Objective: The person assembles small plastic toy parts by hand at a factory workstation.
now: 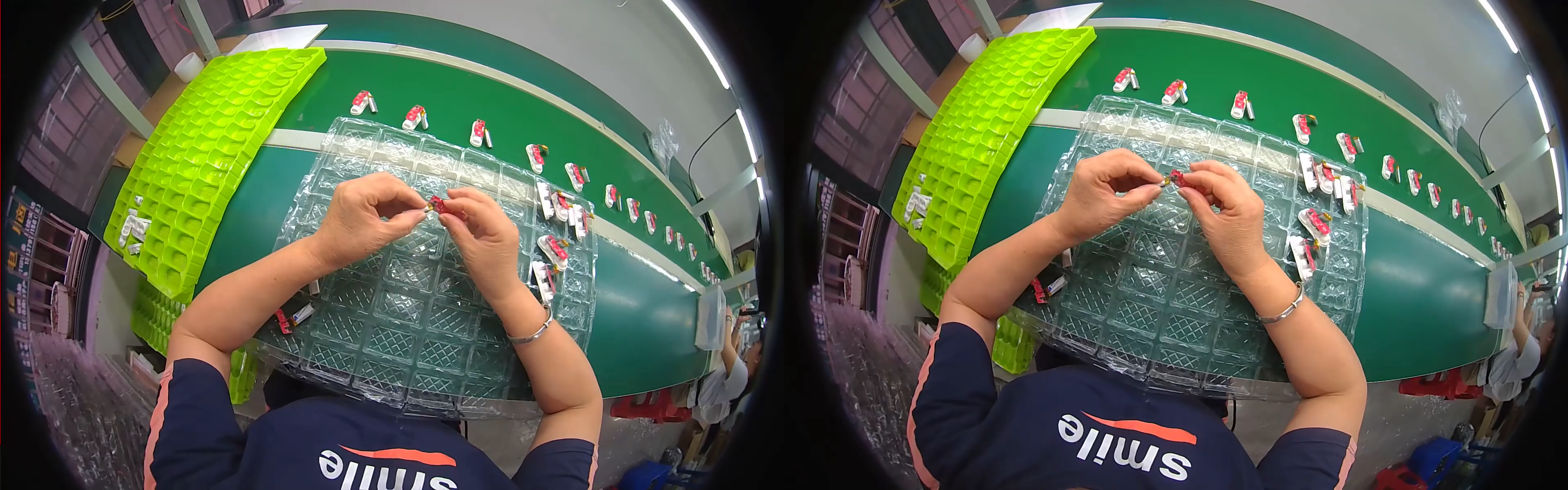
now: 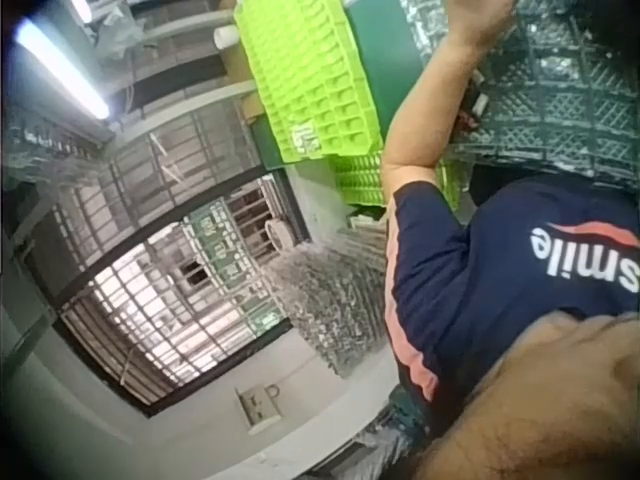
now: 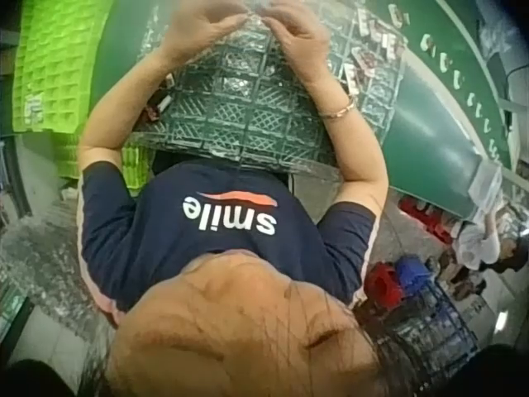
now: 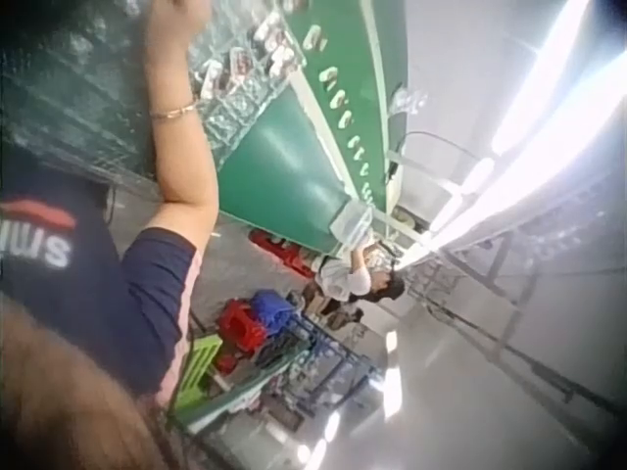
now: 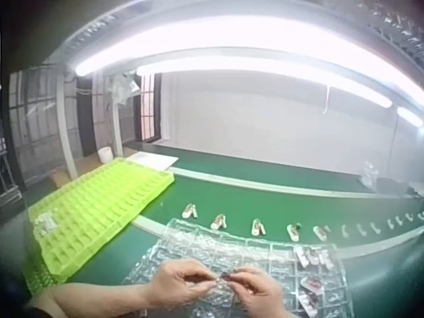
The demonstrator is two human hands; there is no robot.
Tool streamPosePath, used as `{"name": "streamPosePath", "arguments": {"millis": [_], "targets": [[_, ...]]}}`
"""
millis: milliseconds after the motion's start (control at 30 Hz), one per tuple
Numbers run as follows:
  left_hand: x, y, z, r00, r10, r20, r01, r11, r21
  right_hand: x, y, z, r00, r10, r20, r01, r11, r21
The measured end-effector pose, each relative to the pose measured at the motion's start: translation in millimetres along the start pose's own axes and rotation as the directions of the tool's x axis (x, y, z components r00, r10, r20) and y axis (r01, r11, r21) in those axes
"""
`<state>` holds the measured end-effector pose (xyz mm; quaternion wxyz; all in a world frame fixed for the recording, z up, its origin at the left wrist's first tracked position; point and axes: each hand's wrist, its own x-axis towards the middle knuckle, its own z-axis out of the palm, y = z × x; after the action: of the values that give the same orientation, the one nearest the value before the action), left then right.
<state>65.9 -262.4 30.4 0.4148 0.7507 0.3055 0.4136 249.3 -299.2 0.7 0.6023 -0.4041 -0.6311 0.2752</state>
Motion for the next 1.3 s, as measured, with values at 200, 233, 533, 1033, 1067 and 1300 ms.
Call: {"name": "streamPosePath", "arguments": {"millis": [200, 233, 533, 1033, 1067, 1300], "targets": [[-1, 3, -11, 0.997, 0.015, -0.079, -0.014, 1.0, 0.013, 0, -11, 11, 0.967, -0.144, 0.209, 0.201, 0.938, -0.283], [0, 4, -13, 0.997, -0.012, -0.082, 0.015, 0.999, 0.043, -1, -10, 10, 0.968, -0.097, 0.232, 0.166, 0.94, -0.298], [-24, 18, -159, 0.949, 0.099, -0.298, 0.069, 0.861, 0.505, 5, 0, -12, 0.849, 0.511, 0.132, -0.522, 0.776, 0.354], [-182, -16, -365, 0.883, -0.414, -0.221, 0.324, 0.196, 0.926, 7, 9, -12, 0.839, 0.522, 0.154, -0.535, 0.741, 0.406], [-182, -15, -372, 0.878, -0.428, -0.213, 0.327, 0.214, 0.92, 7, 9, -11, 0.84, 0.521, 0.155, -0.535, 0.742, 0.405], [-161, 1, -360, 0.943, -0.078, -0.323, 0.331, 0.284, 0.9, 6, 5, -8, 0.838, 0.517, 0.172, -0.538, 0.736, 0.41]]}}
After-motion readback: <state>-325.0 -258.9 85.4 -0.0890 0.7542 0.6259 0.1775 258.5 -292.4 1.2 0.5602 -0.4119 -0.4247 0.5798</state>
